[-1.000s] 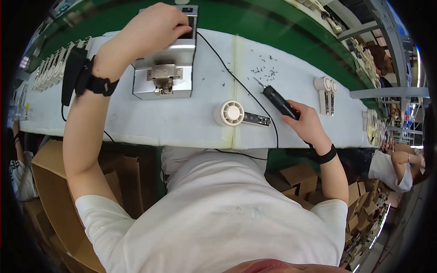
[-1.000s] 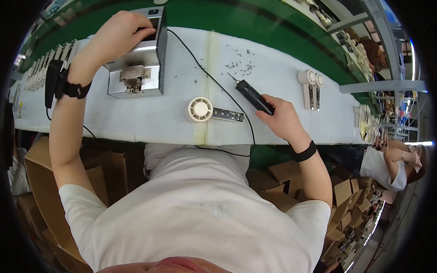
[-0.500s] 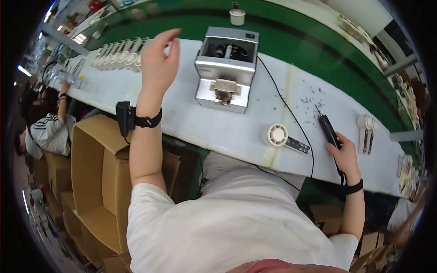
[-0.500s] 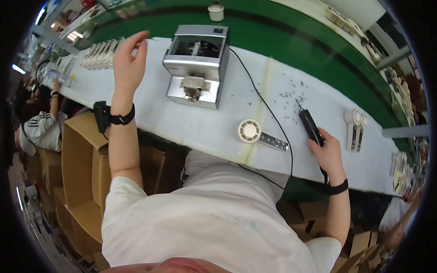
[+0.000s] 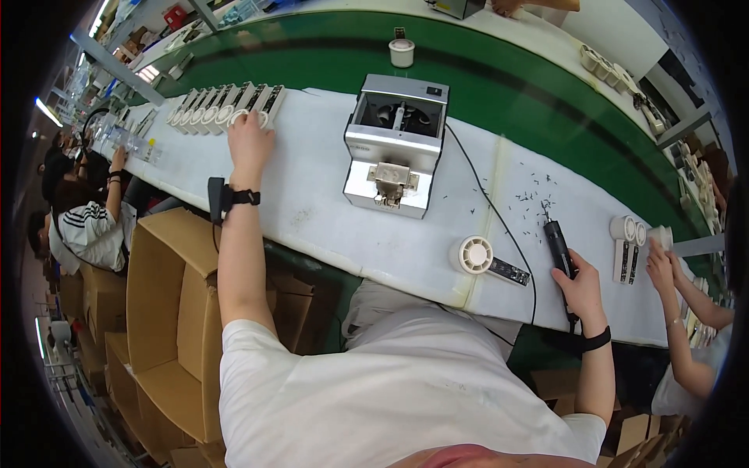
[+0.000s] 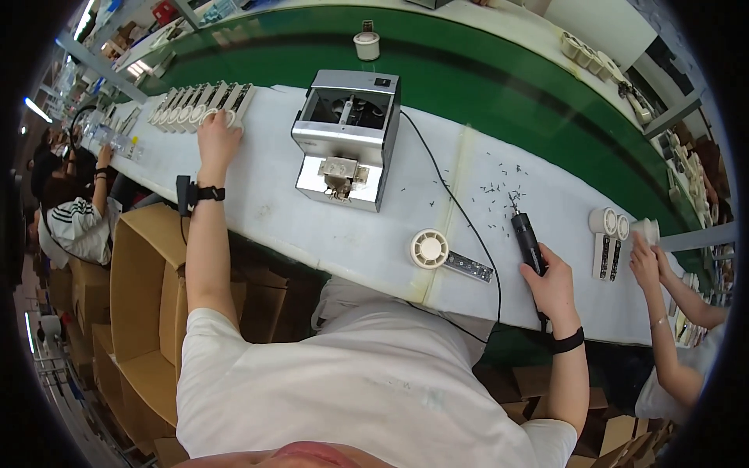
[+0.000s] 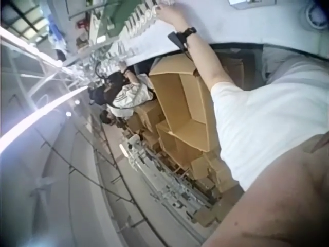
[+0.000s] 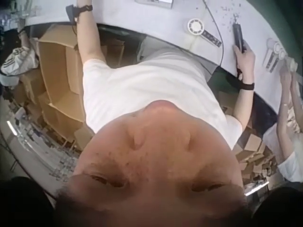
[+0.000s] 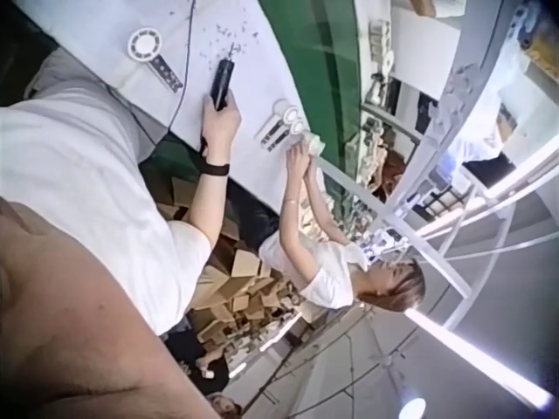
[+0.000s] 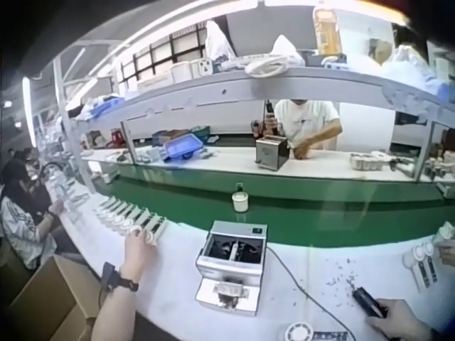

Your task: The person fits a circuit board into a plastic housing and uses a power screwdriver to fasten it with screws. They repeatedly pick up screws from a dispenser, drive them into the assembly, and place the finished unit on the table.

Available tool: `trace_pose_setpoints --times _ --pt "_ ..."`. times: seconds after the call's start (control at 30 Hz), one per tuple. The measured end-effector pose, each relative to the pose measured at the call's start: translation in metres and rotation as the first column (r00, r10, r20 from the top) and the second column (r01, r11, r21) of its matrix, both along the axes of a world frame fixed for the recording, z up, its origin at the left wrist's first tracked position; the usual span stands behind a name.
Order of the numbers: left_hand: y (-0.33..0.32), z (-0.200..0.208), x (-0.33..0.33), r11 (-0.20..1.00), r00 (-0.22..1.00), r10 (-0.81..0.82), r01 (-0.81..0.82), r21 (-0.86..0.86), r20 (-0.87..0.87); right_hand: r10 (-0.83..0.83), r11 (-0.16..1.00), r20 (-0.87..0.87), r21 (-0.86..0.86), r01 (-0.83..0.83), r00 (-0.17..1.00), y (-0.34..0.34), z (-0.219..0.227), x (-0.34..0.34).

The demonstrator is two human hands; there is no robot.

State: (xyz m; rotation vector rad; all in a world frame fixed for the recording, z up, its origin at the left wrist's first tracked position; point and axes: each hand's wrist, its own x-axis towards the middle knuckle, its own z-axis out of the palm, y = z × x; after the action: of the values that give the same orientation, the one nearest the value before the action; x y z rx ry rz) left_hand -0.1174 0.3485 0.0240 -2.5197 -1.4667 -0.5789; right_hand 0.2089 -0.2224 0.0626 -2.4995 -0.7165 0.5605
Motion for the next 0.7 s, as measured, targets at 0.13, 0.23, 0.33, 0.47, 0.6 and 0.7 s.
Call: trace_pose_setpoints --times 0.13,0.23,0.33,0.47,0.6,0.7 --pt "-0.009 0.012 0.006 0.99 0.993 -0.033 0.048 -0.135 0.109 0.005 0.998 0.062 0.057 -0.008 0.998 -0.007 -0.011 -0.001" --pt "-0.013 0.016 0.016 0.989 0.985 -0.096 0.11 -0.095 0.142 -0.007 0.997 0.107 0.081 -0.001 0.994 -0.005 -0.006 -0.01" --pt "0.018 0.019 0.045 0.981 0.971 -0.181 0.19 -0.043 0.156 -0.026 0.998 0.116 -0.046 0.031 0.993 0.0 0.005 -0.017" --pt "0.102 0.009 0.113 0.97 0.964 -0.208 0.225 -0.092 0.167 0.029 0.998 0.198 0.052 -0.04 0.98 -0.009 -0.005 -0.012" --pt "0.207 -0.036 0.131 0.972 0.975 -0.218 0.22 0.08 -0.04 0.084 0.995 0.124 -0.055 -0.078 0.989 0.008 0.013 -0.014" --pt "0.241 -0.067 0.15 0.967 0.983 -0.178 0.168 0.192 0.037 0.05 0.995 0.095 -0.086 -0.042 0.994 0.01 0.021 -0.02"
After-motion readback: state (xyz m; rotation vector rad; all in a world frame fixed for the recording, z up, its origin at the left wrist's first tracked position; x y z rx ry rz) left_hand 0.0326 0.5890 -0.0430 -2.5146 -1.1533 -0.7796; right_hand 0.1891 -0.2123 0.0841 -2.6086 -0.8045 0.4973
